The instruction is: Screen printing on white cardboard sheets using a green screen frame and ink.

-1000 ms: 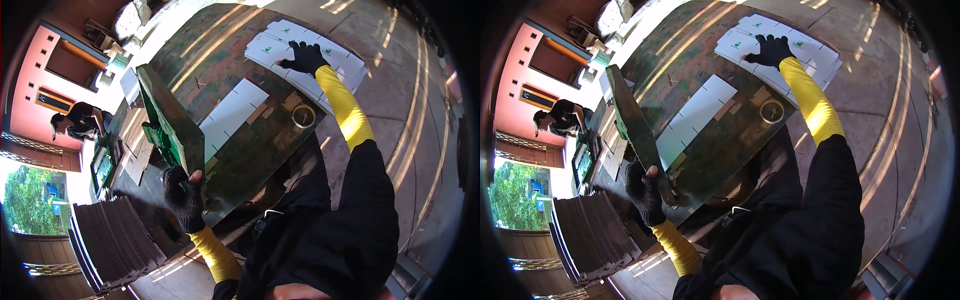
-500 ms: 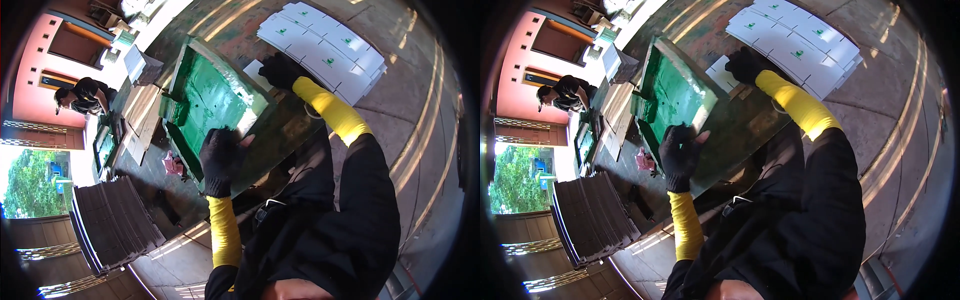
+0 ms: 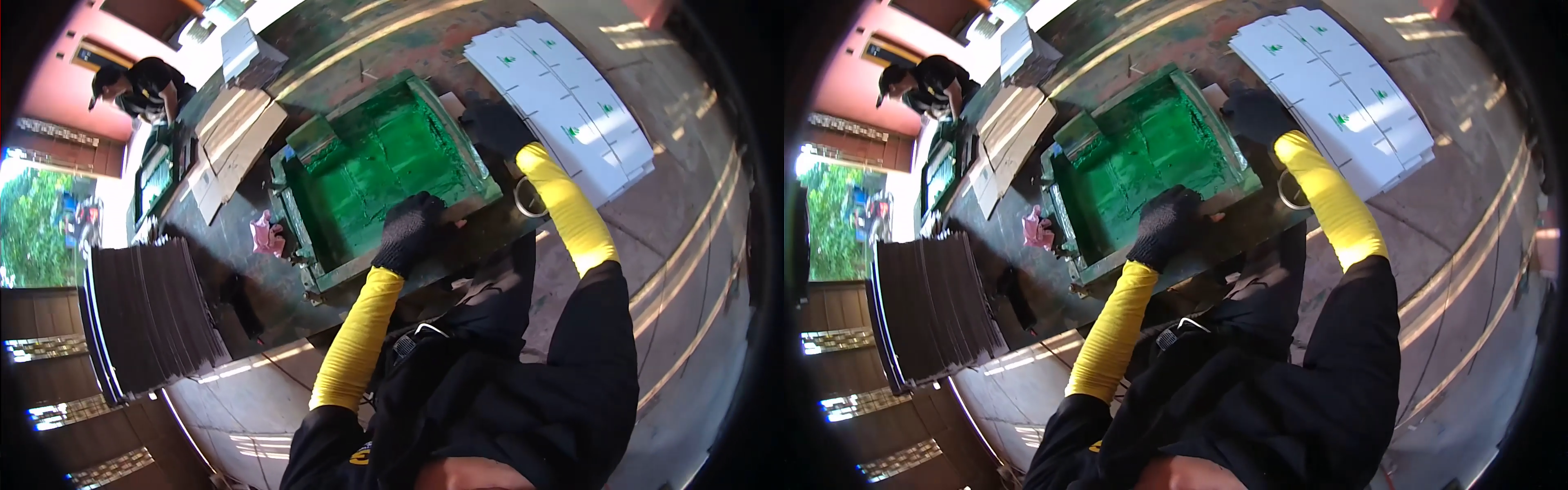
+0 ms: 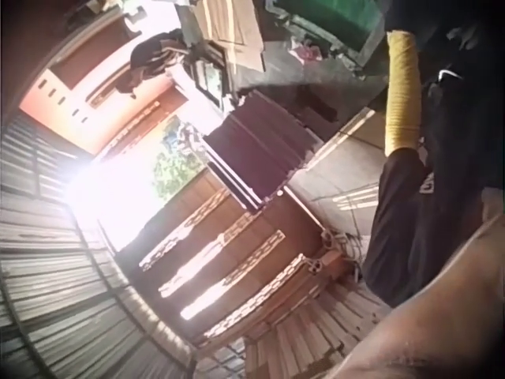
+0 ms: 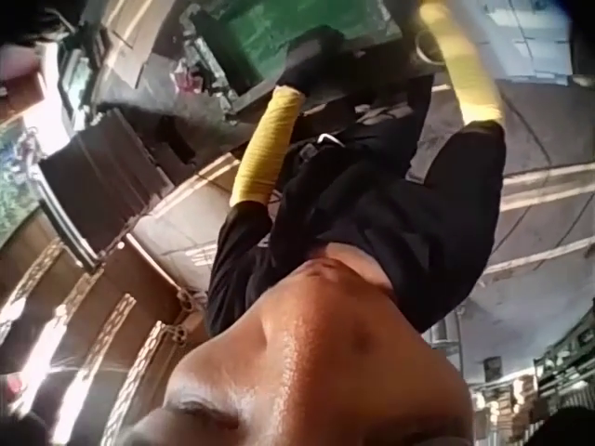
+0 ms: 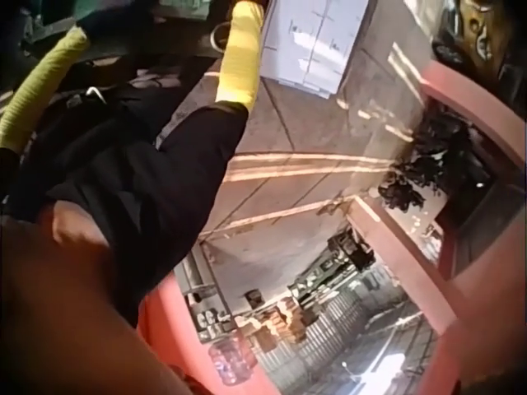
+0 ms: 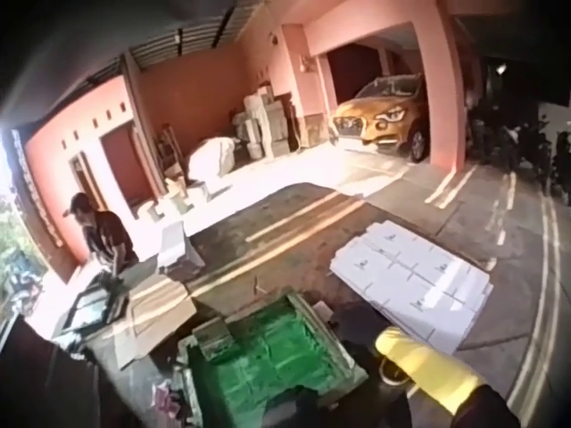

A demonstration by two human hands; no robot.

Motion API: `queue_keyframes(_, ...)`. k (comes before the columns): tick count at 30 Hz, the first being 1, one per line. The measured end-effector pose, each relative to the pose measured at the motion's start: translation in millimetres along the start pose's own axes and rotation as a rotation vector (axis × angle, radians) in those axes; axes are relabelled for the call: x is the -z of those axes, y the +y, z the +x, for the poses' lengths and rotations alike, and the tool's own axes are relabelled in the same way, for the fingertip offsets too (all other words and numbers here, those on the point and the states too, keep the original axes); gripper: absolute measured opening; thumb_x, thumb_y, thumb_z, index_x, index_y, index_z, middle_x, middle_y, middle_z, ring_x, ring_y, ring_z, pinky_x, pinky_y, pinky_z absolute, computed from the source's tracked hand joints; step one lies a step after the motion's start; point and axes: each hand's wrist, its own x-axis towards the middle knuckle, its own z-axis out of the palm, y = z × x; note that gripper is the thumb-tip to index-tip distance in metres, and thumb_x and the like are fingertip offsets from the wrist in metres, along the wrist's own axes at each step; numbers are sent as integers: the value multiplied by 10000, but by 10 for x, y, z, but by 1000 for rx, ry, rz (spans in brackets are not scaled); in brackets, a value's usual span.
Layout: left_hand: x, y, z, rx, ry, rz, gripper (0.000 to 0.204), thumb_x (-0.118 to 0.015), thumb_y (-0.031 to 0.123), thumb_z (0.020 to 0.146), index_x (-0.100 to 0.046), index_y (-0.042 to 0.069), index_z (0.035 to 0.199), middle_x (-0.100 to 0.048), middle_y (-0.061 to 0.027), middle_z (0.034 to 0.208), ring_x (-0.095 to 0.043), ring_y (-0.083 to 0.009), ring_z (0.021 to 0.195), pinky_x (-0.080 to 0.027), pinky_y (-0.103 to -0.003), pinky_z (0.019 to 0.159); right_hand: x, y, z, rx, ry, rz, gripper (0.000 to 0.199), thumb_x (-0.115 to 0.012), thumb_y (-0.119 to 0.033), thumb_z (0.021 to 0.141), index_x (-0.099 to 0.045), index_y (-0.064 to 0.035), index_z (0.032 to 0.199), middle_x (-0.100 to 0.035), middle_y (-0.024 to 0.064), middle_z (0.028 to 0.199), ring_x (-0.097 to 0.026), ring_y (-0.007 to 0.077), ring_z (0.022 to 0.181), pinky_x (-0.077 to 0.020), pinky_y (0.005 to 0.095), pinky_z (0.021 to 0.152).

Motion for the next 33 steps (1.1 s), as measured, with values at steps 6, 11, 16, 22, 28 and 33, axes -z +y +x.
queue_keyframes(6, 53, -8, -1, -41, 16, -134, 426, -765, 467, 829, -687, 97, 1025, -657, -135, 1069, -652, -379, 1032, -534, -487, 849, 22, -645, 753, 49, 354, -10, 310, -687, -300, 893, -737, -121, 1142, -712, 151, 1054, -698, 358, 950, -550, 496, 840)
queue_keyframes(11, 166, 119, -15, -58, -43, -164, 439, -768, 482, 824, -691, 89, 1004, -659, -139, 1044, -657, -373, 1012, -537, -488, 839, -18, -1797, 1407, 212, 393, 221, 393, -713, -409, 911, -734, -105, 1160, -717, 144, 1025, -714, 358, 915, -573, 465, 803)
queue_keyframes(16, 173, 67, -87, -60, -50, -121, 443, -767, 512, 823, -700, 94, 956, -663, -141, 1019, -663, -365, 992, -544, -486, 815, 664, -1992, 1404, 242, 127, 832, 429, -631, -402, 989, -700, -37, 1202, -740, 183, 1104, -717, 349, 1016, -558, 462, 882)
queue_keyframes(22, 824, 357, -193, -56, 119, -69, 358, -832, 399, 787, -696, 86, 897, -659, -132, 959, -653, -352, 911, -540, -434, 770, 1611, -386, 656, -19, 353, 1260, 465, -725, -310, 968, -627, -135, 1387, -760, 125, 1158, -736, 341, 1013, -584, 387, 871)
queue_keyframes(28, 1325, 195, -577, -76, 369, -272, 319, -885, 91, 764, -675, 58, 1002, -620, -33, 868, -604, -139, 774, -474, -289, 658, -177, -453, 736, 61, 592, 433, 532, -714, -431, 941, -649, -63, 1319, -715, 173, 1175, -698, 345, 1061, -553, 444, 903)
queue_keyframes(33, 1591, 415, -925, 212, 526, -427, 349, -838, 118, 862, -684, 22, 1160, -641, -1, 932, -584, -85, 804, -447, -245, 634, -481, -1626, 660, -26, 135, 324, 664, -668, -595, 886, -634, -155, 1382, -599, 166, 1381, -516, 345, 1334, -324, 560, 1149)
